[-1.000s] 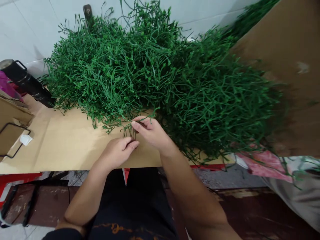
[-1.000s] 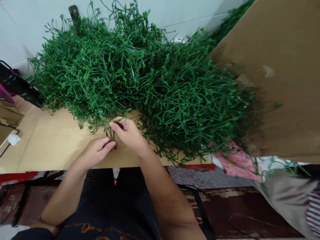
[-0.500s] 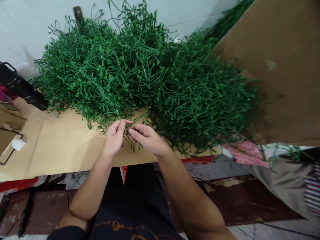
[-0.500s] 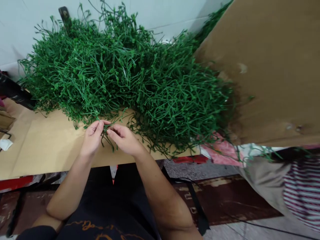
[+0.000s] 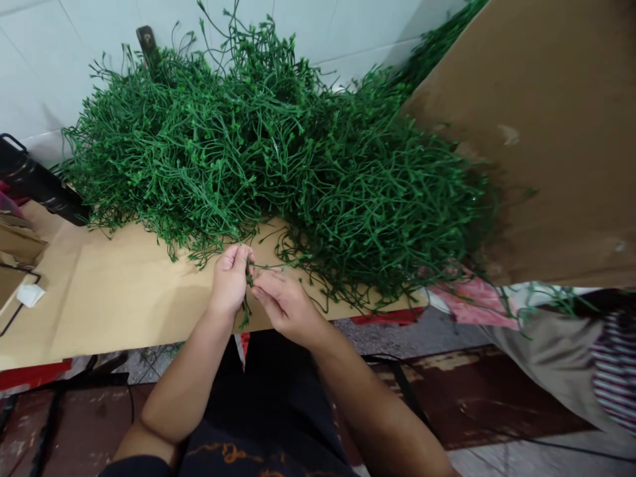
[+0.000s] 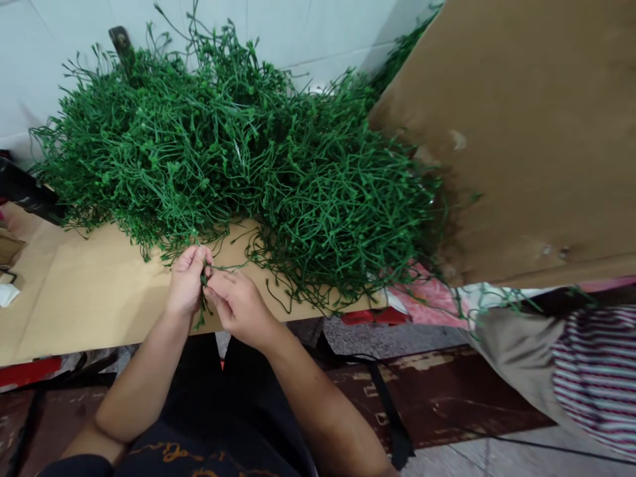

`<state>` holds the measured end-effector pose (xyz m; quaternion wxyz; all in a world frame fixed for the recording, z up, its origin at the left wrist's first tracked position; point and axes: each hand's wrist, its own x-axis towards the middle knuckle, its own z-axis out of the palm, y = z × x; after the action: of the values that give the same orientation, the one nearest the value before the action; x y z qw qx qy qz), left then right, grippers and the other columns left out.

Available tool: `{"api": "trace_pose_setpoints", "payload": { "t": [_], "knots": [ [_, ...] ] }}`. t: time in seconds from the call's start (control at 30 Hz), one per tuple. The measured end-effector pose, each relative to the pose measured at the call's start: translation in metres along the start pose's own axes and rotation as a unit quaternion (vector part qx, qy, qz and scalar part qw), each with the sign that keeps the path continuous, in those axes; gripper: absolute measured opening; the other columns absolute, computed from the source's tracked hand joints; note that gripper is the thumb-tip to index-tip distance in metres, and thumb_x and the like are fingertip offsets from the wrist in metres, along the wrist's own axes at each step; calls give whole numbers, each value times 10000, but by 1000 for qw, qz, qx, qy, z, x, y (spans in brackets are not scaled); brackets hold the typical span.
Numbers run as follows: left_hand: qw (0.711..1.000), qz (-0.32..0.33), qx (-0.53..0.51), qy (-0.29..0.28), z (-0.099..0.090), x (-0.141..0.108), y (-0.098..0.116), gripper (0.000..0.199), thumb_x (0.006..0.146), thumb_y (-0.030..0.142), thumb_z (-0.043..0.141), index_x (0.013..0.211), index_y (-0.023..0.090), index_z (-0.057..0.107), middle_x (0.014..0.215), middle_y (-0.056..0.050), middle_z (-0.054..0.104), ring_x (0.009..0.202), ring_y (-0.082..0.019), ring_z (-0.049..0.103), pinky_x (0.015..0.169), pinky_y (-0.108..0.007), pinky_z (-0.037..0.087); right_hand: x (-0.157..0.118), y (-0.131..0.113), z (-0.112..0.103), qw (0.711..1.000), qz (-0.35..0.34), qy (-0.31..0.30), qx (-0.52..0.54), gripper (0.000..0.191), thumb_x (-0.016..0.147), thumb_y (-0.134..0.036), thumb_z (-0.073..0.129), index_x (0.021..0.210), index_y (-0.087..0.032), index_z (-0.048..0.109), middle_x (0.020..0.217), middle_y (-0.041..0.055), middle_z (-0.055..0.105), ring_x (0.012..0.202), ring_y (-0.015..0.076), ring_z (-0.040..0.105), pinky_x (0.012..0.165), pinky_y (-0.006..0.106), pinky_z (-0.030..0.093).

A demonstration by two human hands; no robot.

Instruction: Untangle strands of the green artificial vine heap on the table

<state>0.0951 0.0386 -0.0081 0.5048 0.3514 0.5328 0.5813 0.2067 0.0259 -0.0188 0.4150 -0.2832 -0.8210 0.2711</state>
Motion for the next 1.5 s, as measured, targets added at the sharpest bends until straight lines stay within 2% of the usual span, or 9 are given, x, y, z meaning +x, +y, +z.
{"api": "trace_pose_setpoints", "payload": {
  "t": [0.1, 0.23, 0.37, 0.47, 0.57, 0.9, 1.1, 1.27, 1.5],
  "knots": [
    [999, -19, -34, 33, -6, 10, 7, 259, 833, 229, 517, 590, 160, 461, 500, 70, 404, 389, -27, 293, 390, -148, 235, -9, -24, 3, 993, -88, -55, 57, 188, 836, -104, 369, 681, -191, 430, 649, 20, 520, 681, 137, 464, 660, 271, 382],
    [992, 7, -96, 84, -22, 21, 24, 265, 840, 236, 513, 596, 168, 435, 442, 92, 302, 350, -18, 251, 368, -131, 195, -14, -52, 7, 946, -231, -181, 135, 144, 807, -126, 399, 718, -194, 490, 629, 5, 528, 650, 132, 437, 616, 266, 384],
    [999, -12, -33, -42, -32, 16, 30, 223, 789, 333, 594, 658, 161, 536, 508, 45, 503, 437, -36, 453, 436, -136, 342, 4, -32, -18, 987, 52, 22, 149, 284, 914, -292, 334, 692, -194, 482, 624, 12, 479, 619, 124, 429, 590, 261, 389],
    [999, -41, -20, -11, -40, 15, 23, 211, 773, 338, 611, 681, 155, 562, 533, 36, 558, 480, -44, 514, 489, -141, 389, 11, -6, -33, 965, 177, 109, 160, 358, 884, -472, 410, 686, -188, 499, 596, -1, 417, 553, 105, 381, 517, 244, 343],
    [998, -50, -42, 17, -46, 16, 15, 189, 767, 335, 615, 715, 161, 564, 567, 36, 589, 513, -52, 552, 512, -149, 401, 7, 9, -29, 961, 190, 79, 185, 397, 845, -533, 455, 678, -180, 522, 567, -10, 394, 524, 93, 365, 488, 237, 314],
    [988, -39, -49, -143, -37, -6, 16, 275, 679, 291, 711, 901, 166, 608, 738, 6, 621, 662, -90, 583, 637, -213, 455, 15, 7, -7, 963, 192, -1, 190, 345, 821, -485, 493, 733, -158, 560, 614, 2, 483, 563, 89, 415, 518, 227, 341],
    [987, -9, -18, -159, -38, -7, 16, 215, 701, 173, 679, 903, 170, 607, 616, 43, 546, 571, -70, 505, 604, -206, 417, 13, 10, -5, 952, 217, 12, 216, 329, 791, -470, 541, 688, -158, 518, 590, -21, 425, 551, 76, 378, 511, 223, 325],
    [986, -24, 24, -163, -39, -8, 17, 286, 681, 156, 681, 958, 151, 610, 720, 20, 554, 657, -82, 487, 640, -224, 396, 14, 13, -2, 941, 214, 34, 259, 390, 794, -540, 515, 679, -168, 500, 556, -32, 387, 530, 76, 354, 489, 227, 294],
    [971, -45, 104, -213, -41, -8, 9, 206, 752, 326, 568, 671, 144, 515, 628, 28, 481, 566, -71, 419, 565, -234, 338, 18, 15, 5, 926, 227, 69, 294, 384, 776, -514, 551, 618, -186, 430, 498, -63, 292, 474, 64, 282, 455, 219, 251]
  ]
}}
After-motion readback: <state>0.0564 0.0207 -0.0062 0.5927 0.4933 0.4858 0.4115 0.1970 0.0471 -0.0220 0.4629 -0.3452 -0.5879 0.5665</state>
